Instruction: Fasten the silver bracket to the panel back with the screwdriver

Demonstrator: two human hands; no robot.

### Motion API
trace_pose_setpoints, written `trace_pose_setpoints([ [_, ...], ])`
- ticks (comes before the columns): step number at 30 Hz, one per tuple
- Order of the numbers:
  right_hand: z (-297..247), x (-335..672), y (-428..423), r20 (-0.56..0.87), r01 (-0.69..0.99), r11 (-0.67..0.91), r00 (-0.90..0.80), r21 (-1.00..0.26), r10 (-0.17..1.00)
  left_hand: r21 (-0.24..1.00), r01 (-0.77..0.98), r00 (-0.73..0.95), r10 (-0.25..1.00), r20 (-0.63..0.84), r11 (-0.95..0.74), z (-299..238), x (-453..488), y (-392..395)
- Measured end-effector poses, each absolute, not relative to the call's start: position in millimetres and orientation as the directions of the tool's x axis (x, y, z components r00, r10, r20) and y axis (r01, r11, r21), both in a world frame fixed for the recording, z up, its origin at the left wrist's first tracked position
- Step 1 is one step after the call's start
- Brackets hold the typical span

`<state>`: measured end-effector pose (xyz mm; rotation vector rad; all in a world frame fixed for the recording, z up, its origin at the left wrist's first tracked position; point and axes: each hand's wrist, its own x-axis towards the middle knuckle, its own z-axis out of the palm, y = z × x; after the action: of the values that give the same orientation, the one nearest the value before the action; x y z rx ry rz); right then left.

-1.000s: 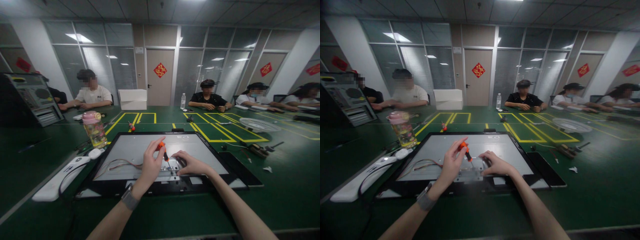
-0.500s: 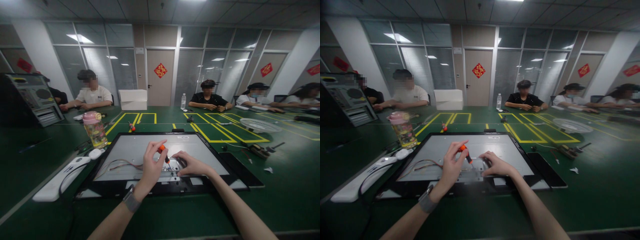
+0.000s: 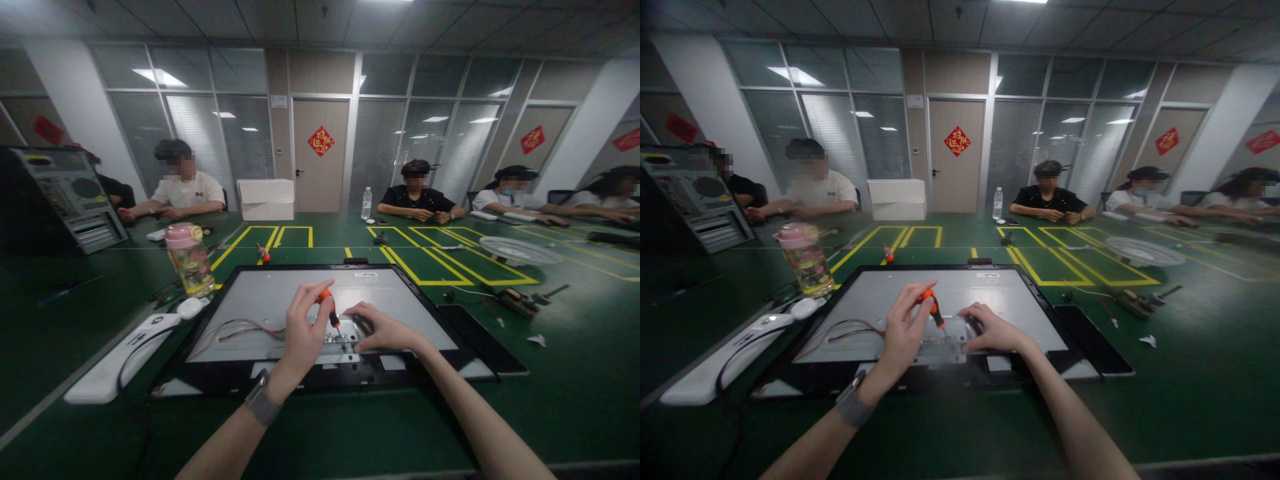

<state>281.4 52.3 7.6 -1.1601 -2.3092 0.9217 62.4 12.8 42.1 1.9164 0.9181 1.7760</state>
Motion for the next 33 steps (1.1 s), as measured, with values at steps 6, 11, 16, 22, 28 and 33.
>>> trace_pose_setpoints([
  [6, 6.3, 281.9, 53.0, 0.064, 0.547, 0.447, -0.58, -0.708, 0.812, 0.667, 0.185, 0.019, 0.682, 0.731, -0.721, 42.5, 61.9, 12.5],
  [11, 8.2, 280.8, 52.1, 0.057, 0.547, 0.442, -0.583, -0.711, 0.811, 0.651, 0.237, -0.038, 0.663, 0.748, -0.721, 42.5, 61.2, 13.1],
  [16, 8.1, 280.8, 52.2, 0.066, 0.541, 0.45, -0.585, -0.711, 0.808, 0.673, 0.199, 0.019, 0.69, 0.724, -0.712, 43.0, 61.8, 12.2],
  [22, 7.2, 281.1, 52.7, 0.069, 0.547, 0.453, -0.582, -0.703, 0.81, 0.644, 0.248, -0.024, 0.66, 0.75, -0.723, 42.2, 62.6, 13.5],
  [28, 4.0, 282.6, 54.3, 0.072, 0.547, 0.457, -0.584, -0.701, 0.809, 0.667, 0.228, 0.01, 0.687, 0.727, -0.709, 41.9, 62.7, 12.4],
  [33, 7.3, 281.8, 52.4, 0.058, 0.547, 0.439, -0.578, -0.712, 0.814, 0.667, 0.226, 0.019, 0.688, 0.725, -0.71, 41.2, 62.7, 13.0],
])
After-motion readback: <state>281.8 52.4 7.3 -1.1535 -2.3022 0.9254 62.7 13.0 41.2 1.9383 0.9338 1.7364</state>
